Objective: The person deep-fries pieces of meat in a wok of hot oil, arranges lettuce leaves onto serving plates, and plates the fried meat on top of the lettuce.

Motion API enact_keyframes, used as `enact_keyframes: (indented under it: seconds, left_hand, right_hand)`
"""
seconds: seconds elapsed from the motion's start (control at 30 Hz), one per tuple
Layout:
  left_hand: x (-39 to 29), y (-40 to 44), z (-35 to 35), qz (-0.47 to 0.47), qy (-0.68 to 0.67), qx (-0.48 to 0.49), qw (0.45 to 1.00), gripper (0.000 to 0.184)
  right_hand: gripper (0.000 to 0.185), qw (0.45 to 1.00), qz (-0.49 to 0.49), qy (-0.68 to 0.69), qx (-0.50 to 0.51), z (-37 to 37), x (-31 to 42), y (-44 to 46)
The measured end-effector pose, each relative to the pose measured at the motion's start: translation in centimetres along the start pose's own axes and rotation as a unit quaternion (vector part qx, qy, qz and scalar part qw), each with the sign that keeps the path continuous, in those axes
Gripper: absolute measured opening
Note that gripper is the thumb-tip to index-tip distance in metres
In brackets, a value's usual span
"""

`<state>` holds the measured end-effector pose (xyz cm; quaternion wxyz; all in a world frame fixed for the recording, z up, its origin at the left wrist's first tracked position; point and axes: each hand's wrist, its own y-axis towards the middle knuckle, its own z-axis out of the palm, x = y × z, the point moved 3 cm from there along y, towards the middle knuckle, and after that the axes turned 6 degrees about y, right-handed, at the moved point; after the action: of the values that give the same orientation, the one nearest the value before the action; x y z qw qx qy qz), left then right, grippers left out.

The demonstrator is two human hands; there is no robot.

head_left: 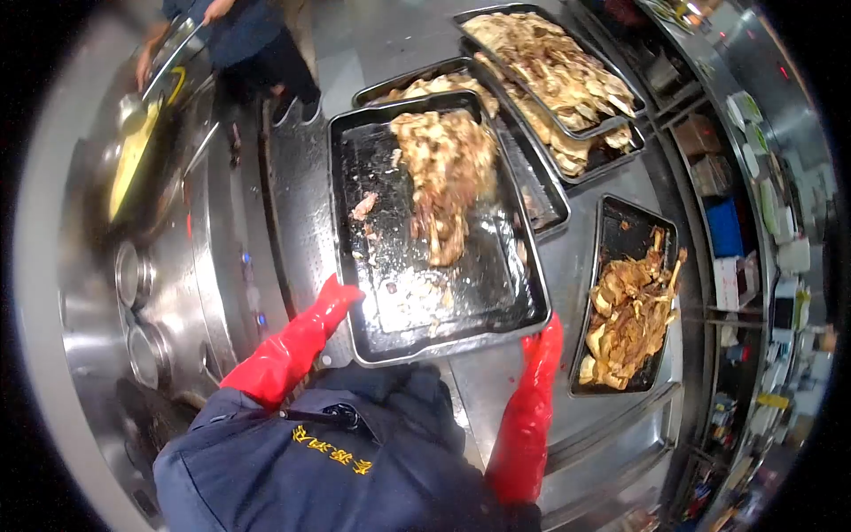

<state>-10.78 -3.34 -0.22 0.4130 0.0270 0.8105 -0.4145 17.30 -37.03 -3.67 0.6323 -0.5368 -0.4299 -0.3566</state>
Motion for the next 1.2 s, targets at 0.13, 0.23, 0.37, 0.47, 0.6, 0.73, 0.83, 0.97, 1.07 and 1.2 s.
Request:
enact_keyframes:
  seconds: [0.13,0.23,0.37,0.47,0.6,0.73,0.83,0.97,1.07,1.2]
  left_hand:
    - [4.6,-1.6,-3.7,-0.010,0.097,0.001,0.995,0.039]
    - [9.0,-5.6,-4.6,-0.015,0.131,-0.028,0.991,0.053]
    - [11.4,-10.0,-6.6,0.007,0.159,-0.048,0.986,0.059]
    - [19.8,-11.2,-5.4,-0.015,0.077,-0.039,0.996,0.055]
    - [28.8,-7.4,-7.4,0.013,-0.032,-0.073,0.997,0.058]
    - [35.9,-12.9,-10.8,-0.021,-0.100,-0.183,0.978,0.057]
    - [32.9,-15.6,-14.4,-0.096,-0.163,-0.228,0.955,0.054]
    - [35.7,-17.0,-17.9,-0.147,-0.195,-0.389,0.888,0.048]
    - [38.4,-17.3,-21.1,-0.165,-0.112,-0.459,0.865,0.047]
    - [34.1,-18.2,-25.9,-0.205,-0.041,-0.582,0.786,0.051]
  right_hand:
    - [0.038,0.953,0.081,-0.228,0.182,1.5,-1.1,4.7]
    - [0.030,0.910,0.114,-0.294,0.269,5.9,0.7,1.0]
    - [0.025,0.900,-0.003,-0.319,0.299,11.0,2.9,-4.8]
    - [0.026,0.877,0.002,-0.368,0.310,10.7,0.5,-7.4]
    - [0.030,0.847,-0.105,-0.429,0.296,17.9,-0.7,-11.2]
    - [0.033,0.833,-0.057,-0.425,0.350,26.9,0.7,-17.1]
    - [0.035,0.735,-0.234,-0.488,0.409,32.8,-4.4,-15.4]
    - [0.039,0.675,-0.305,-0.465,0.485,43.1,-12.8,-16.1]
    - [0.042,0.619,-0.341,-0.493,0.508,51.1,-16.8,-20.4]
    - [0.046,0.567,-0.287,-0.508,0.581,58.7,-19.8,-24.0]
